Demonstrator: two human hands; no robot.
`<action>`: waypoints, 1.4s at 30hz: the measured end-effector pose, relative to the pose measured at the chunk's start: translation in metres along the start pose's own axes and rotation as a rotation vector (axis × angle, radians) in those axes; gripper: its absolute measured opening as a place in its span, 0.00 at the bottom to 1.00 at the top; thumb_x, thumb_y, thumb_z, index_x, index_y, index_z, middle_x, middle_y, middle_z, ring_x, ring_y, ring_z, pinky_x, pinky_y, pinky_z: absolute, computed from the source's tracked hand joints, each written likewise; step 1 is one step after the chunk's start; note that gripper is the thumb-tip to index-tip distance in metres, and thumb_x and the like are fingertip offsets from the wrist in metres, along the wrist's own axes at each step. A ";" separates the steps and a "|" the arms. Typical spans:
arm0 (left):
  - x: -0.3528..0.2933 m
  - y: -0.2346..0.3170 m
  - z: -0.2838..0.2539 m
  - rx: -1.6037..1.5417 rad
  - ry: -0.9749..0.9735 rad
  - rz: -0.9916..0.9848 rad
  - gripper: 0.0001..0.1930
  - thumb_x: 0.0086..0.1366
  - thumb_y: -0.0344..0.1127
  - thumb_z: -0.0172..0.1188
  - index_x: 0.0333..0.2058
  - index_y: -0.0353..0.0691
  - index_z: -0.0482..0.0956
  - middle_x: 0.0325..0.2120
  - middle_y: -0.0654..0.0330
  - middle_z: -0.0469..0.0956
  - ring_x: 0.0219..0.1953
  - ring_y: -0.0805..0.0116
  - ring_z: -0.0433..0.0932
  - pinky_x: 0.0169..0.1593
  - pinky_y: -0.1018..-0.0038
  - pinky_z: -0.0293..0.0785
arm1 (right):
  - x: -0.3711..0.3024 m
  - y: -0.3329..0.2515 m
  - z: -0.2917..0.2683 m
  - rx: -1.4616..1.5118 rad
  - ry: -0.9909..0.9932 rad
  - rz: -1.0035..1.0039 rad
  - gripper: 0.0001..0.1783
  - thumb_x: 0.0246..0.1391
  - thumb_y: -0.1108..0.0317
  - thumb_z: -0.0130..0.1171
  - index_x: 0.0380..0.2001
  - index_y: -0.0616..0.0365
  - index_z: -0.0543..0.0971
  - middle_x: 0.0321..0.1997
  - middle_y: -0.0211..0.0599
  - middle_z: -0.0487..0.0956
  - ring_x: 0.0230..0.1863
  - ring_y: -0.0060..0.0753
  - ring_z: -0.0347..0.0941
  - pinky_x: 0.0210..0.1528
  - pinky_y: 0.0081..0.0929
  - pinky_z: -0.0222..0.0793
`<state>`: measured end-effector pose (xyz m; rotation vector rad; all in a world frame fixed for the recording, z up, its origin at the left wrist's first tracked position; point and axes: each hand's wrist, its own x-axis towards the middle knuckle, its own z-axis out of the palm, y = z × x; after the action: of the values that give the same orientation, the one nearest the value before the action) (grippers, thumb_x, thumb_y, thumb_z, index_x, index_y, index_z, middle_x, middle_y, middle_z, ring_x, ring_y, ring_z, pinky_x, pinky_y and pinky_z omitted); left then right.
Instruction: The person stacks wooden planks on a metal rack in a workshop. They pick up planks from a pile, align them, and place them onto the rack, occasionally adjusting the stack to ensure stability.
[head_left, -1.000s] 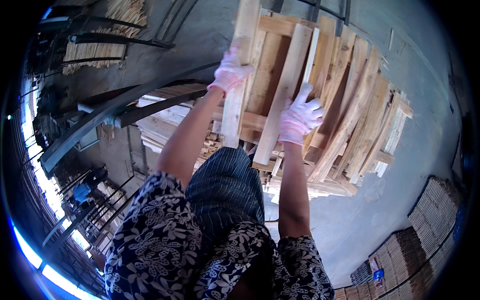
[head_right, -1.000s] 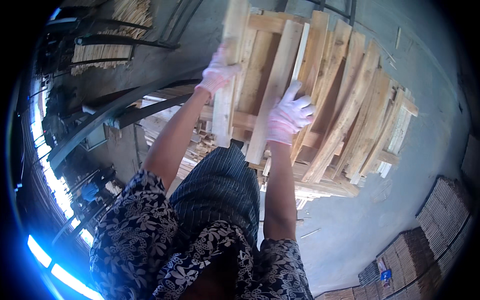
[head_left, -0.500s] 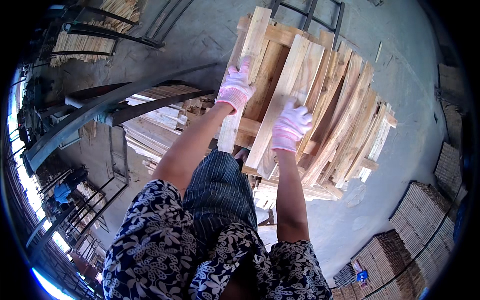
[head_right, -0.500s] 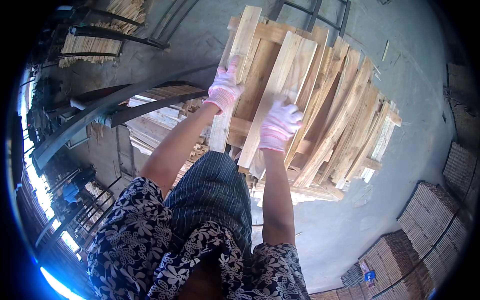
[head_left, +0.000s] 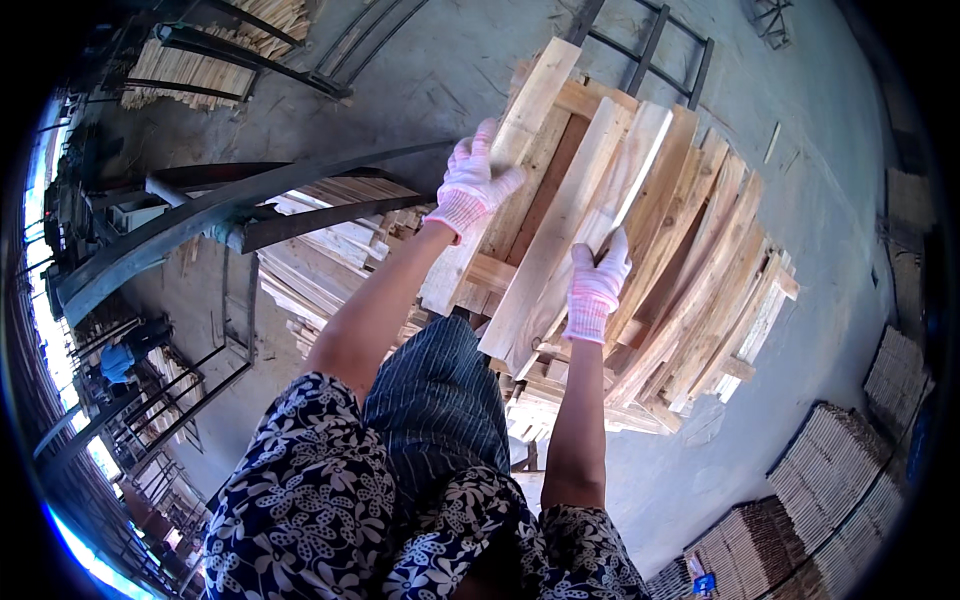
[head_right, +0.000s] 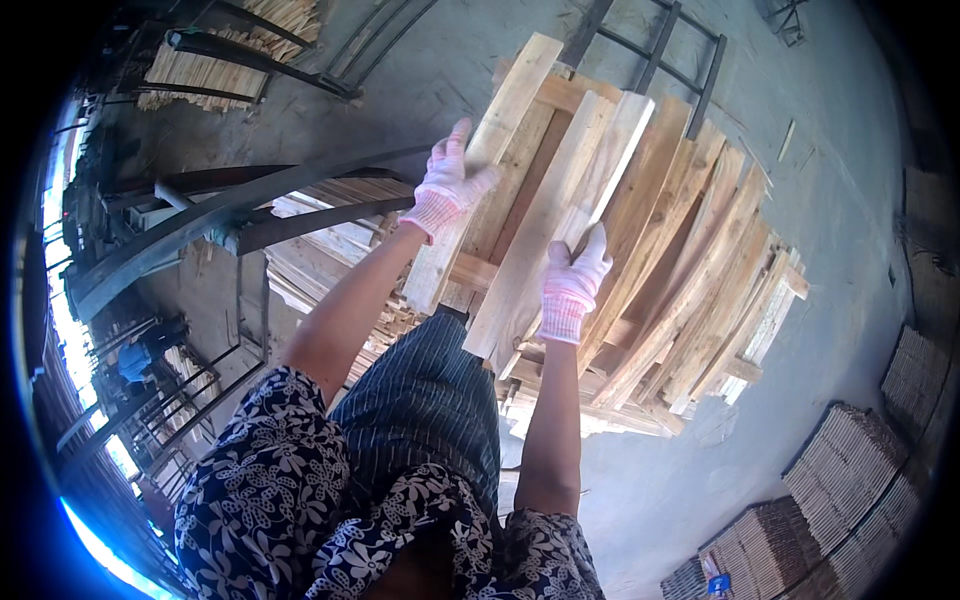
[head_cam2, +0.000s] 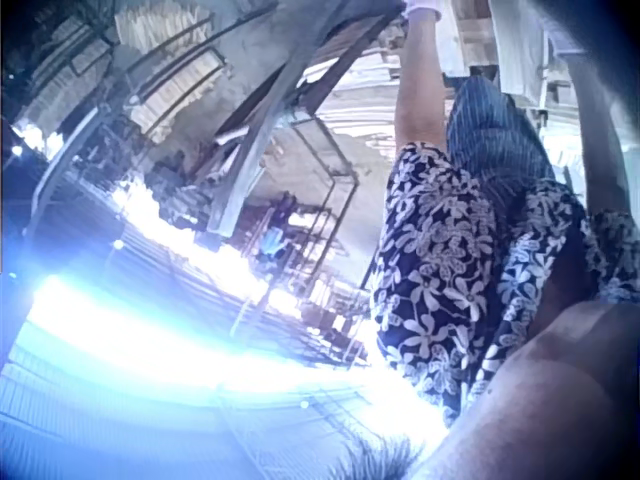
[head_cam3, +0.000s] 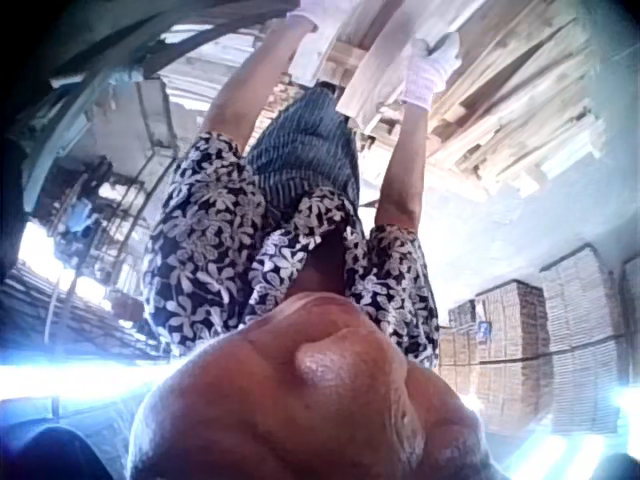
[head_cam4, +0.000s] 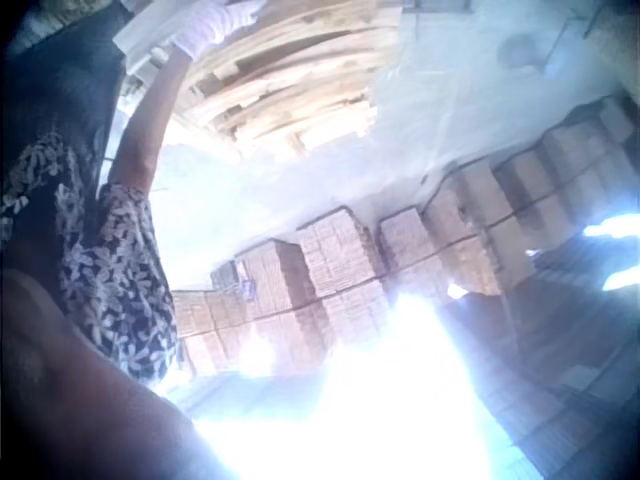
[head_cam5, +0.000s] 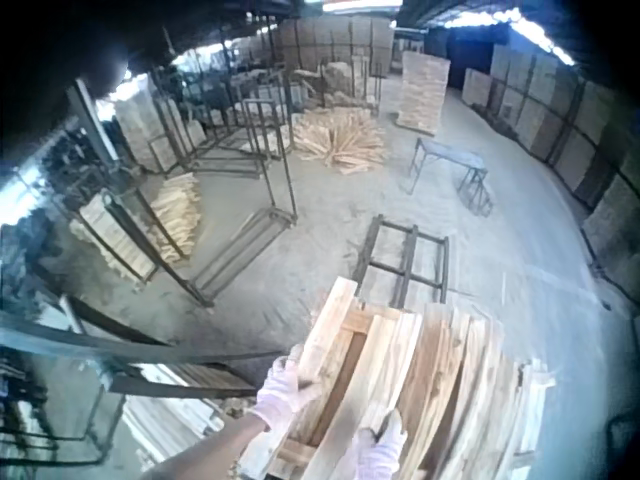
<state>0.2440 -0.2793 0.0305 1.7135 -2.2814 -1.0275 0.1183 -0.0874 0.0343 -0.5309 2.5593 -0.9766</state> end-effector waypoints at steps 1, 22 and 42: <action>-0.005 -0.012 0.008 -0.075 0.073 0.012 0.44 0.63 0.55 0.63 0.73 0.55 0.52 0.67 0.41 0.59 0.68 0.39 0.60 0.68 0.52 0.63 | -0.001 -0.004 0.003 0.177 -0.111 0.015 0.36 0.55 0.64 0.65 0.66 0.59 0.68 0.56 0.56 0.75 0.52 0.54 0.74 0.59 0.41 0.70; -0.001 -0.053 0.025 -0.044 -0.066 -0.103 0.36 0.74 0.62 0.40 0.72 0.49 0.52 0.50 0.36 0.79 0.54 0.35 0.77 0.56 0.48 0.73 | 0.037 -0.061 0.047 -0.586 -0.315 -0.226 0.46 0.56 0.42 0.62 0.67 0.61 0.61 0.55 0.55 0.72 0.53 0.60 0.72 0.56 0.52 0.68; 0.101 -0.005 0.038 0.542 0.005 0.451 0.24 0.66 0.27 0.51 0.61 0.36 0.68 0.49 0.39 0.76 0.42 0.38 0.82 0.47 0.50 0.76 | 0.015 -0.026 0.087 -0.059 -0.033 -0.279 0.37 0.63 0.50 0.58 0.72 0.48 0.62 0.68 0.73 0.59 0.67 0.73 0.61 0.68 0.54 0.62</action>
<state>0.1943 -0.3529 -0.0317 1.2071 -2.9294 -0.3330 0.1495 -0.1608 -0.0113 -0.9320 2.5361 -0.9727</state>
